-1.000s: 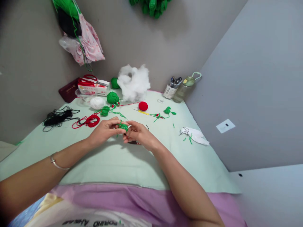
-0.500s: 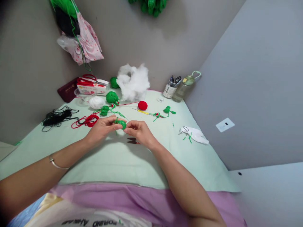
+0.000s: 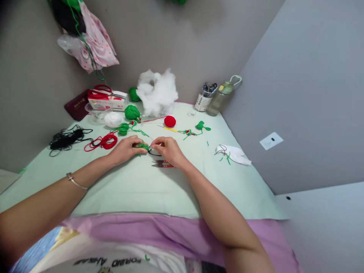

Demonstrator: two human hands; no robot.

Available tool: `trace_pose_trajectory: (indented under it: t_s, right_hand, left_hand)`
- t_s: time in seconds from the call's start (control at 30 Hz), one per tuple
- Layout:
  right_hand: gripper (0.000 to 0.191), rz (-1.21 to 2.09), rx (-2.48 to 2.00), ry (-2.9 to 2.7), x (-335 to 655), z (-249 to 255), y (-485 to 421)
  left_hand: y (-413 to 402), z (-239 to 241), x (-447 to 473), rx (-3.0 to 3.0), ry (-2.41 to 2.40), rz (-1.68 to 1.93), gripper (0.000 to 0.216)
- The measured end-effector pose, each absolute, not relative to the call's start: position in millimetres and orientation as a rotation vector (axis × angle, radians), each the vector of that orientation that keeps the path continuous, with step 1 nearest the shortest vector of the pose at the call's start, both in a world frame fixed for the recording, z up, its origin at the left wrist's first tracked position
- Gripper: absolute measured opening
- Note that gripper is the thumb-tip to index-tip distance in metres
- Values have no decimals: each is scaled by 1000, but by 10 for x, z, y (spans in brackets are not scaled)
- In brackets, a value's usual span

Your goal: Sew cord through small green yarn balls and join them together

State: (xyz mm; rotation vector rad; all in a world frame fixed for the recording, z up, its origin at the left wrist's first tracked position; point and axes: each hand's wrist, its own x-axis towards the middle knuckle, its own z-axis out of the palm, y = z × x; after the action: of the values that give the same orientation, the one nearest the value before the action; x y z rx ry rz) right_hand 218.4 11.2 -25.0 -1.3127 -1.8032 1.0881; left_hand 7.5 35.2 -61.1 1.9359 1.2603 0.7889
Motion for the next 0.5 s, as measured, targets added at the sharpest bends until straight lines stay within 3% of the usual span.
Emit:
trace_pose_trajectory:
  t_s: [0.5]
  right_hand:
    - [10, 661, -1162, -2062, 1955, -370, 113]
  left_hand:
    - [223, -510, 126, 2042, 1206, 813, 24]
